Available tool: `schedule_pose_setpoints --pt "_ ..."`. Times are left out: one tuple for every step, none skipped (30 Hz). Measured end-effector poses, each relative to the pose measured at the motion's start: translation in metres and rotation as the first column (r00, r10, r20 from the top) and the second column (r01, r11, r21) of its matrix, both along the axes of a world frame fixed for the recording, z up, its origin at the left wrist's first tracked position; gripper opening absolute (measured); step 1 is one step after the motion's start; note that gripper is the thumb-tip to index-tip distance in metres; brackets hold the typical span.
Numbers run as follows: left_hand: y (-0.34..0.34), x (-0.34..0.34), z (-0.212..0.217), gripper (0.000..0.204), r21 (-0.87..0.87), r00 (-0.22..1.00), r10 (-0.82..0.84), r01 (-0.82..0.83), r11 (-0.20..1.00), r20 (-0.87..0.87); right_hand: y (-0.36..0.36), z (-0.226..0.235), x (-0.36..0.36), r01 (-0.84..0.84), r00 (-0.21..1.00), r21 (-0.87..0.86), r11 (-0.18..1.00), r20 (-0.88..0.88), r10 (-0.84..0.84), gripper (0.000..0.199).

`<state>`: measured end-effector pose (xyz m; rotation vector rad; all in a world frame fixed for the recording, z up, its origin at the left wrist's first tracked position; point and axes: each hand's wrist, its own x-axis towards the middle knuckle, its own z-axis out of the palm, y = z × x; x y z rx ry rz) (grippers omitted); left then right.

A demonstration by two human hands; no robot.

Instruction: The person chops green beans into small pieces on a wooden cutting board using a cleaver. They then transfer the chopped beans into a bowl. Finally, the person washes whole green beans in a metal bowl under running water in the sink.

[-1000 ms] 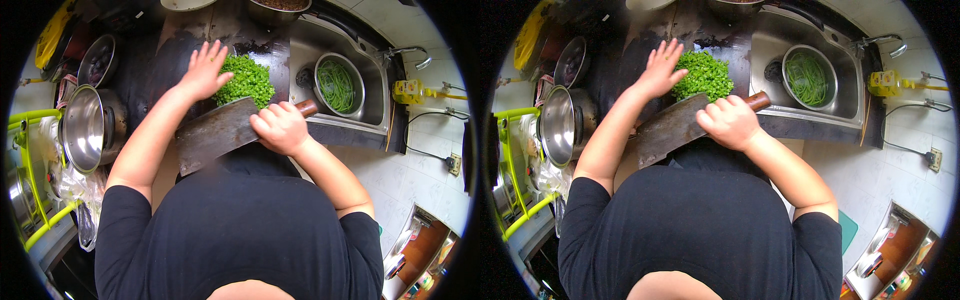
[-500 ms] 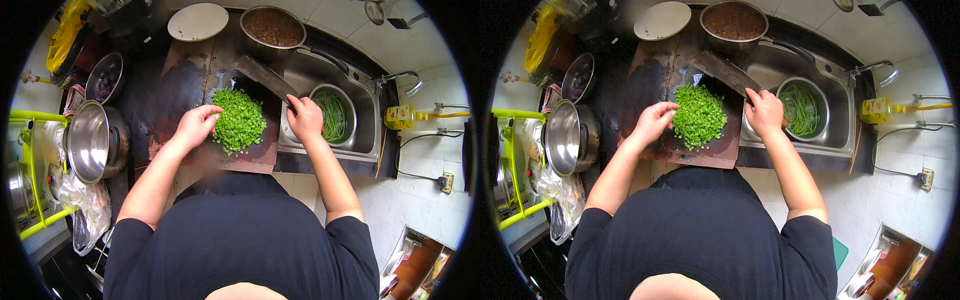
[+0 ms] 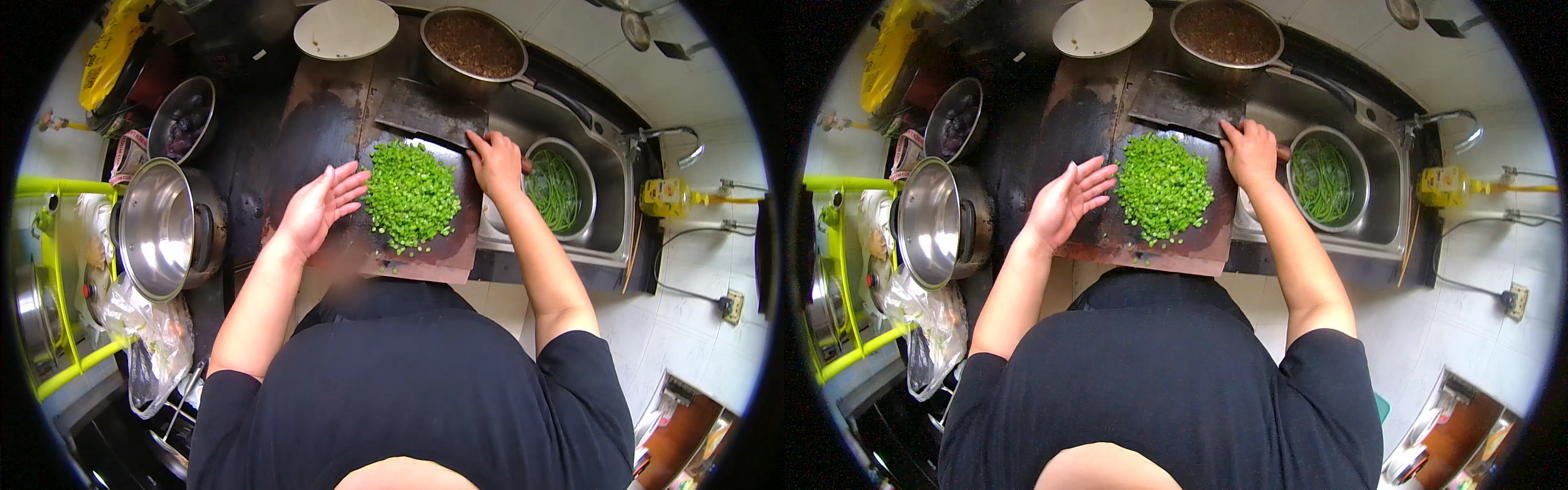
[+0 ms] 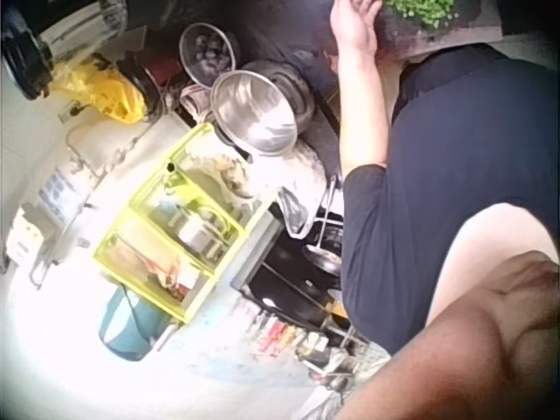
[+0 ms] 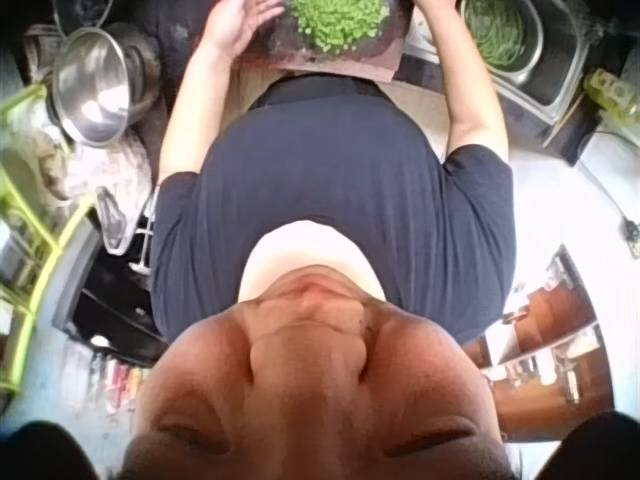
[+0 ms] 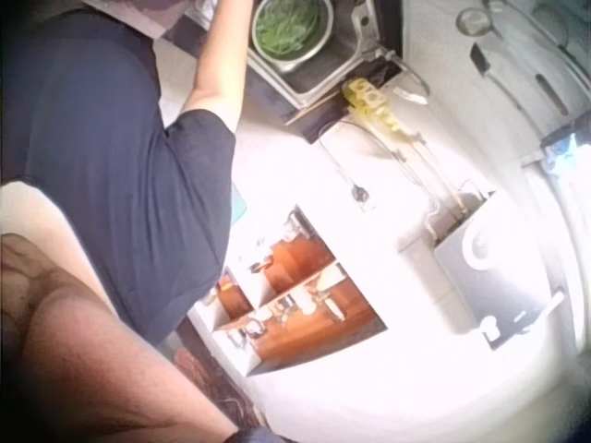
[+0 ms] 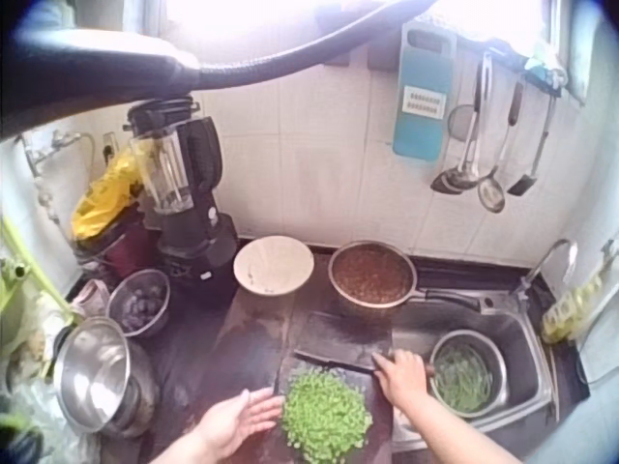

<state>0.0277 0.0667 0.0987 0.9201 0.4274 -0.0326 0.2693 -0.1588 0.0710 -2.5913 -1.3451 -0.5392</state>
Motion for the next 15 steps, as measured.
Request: schedule_pose_setpoints --pt "0.005 0.0 0.002 0.053 -0.05 0.999 -0.03 0.031 0.998 0.035 0.001 0.0 -0.002 0.015 1.0 0.025 1.0 -0.023 -0.014 0.035" --pt "0.01 -0.002 -0.004 0.052 -0.099 0.999 -0.047 0.05 0.994 0.026 0.003 -0.003 -0.009 0.024 1.0 0.066 0.998 0.003 -0.024 0.035" --pt "0.013 0.003 -0.009 0.052 -0.28 0.989 -0.096 0.124 0.952 0.112 0.002 -0.003 -0.012 0.044 0.998 0.107 0.993 0.041 -0.049 0.035" --pt "0.016 0.007 -0.014 0.052 -0.447 0.97 -0.131 0.212 0.869 0.205 0.005 0.012 -0.023 0.111 0.992 0.101 0.989 0.052 -0.117 0.034" --pt "0.017 0.011 -0.017 0.052 -0.591 0.943 -0.156 0.307 0.746 0.294 0.008 0.023 -0.034 0.14 0.99 0.151 0.979 0.016 -0.144 0.031" --pt "0.011 0.02 -0.016 0.051 -0.747 0.94 -0.118 0.326 0.579 0.319 0.0 0.029 -0.044 0.161 0.987 0.178 0.971 -0.037 -0.157 0.031" --pt "0.014 0.032 -0.029 0.051 -0.842 0.916 -0.13 0.4 0.362 0.38 -0.002 0.025 -0.054 0.182 0.983 0.23 0.956 -0.036 -0.178 0.029" --pt "0.016 0.041 -0.037 0.048 -0.84 0.938 -0.166 0.346 0.419 0.304 -0.006 0.017 -0.068 0.234 0.972 0.3 0.925 -0.075 -0.222 0.026" --pt "0.019 0.046 -0.046 0.041 -0.792 0.965 -0.161 0.264 0.551 0.209 -0.005 0.016 -0.084 0.305 0.941 0.321 0.897 -0.244 -0.233 0.025" --pt "0.024 0.05 -0.051 0.035 -0.779 0.984 -0.137 0.175 0.602 0.114 0.001 0.009 -0.098 0.336 0.93 0.35 0.874 -0.269 -0.25 0.026" --pt "0.033 0.055 -0.053 0.032 -0.769 0.988 -0.151 0.121 0.628 0.032 0.005 0.01 -0.113 0.394 0.882 0.388 0.833 -0.415 -0.224 0.026" --pt "0.047 0.056 -0.065 0.029 -0.761 0.99 -0.139 0.091 0.643 0.001 0.008 0.009 -0.124 0.422 0.842 0.349 0.837 -0.493 -0.219 0.026" --pt "0.062 0.062 -0.08 0.028 -0.767 0.984 -0.12 -0.023 0.642 -0.13 0.009 0.009 -0.136 0.452 0.817 0.331 0.828 -0.526 -0.236 0.027" --pt "0.083 0.065 -0.098 0.037 -0.851 0.975 -0.222 0.129 0.508 0.016 0.009 0.009 -0.143 0.484 0.79 0.295 0.824 -0.552 -0.267 0.027" --pt "0.092 0.068 -0.096 0.049 -0.826 0.974 -0.226 0.098 0.556 -0.036 0.003 0.009 -0.15 0.512 0.762 0.273 0.814 -0.583 -0.284 0.027"
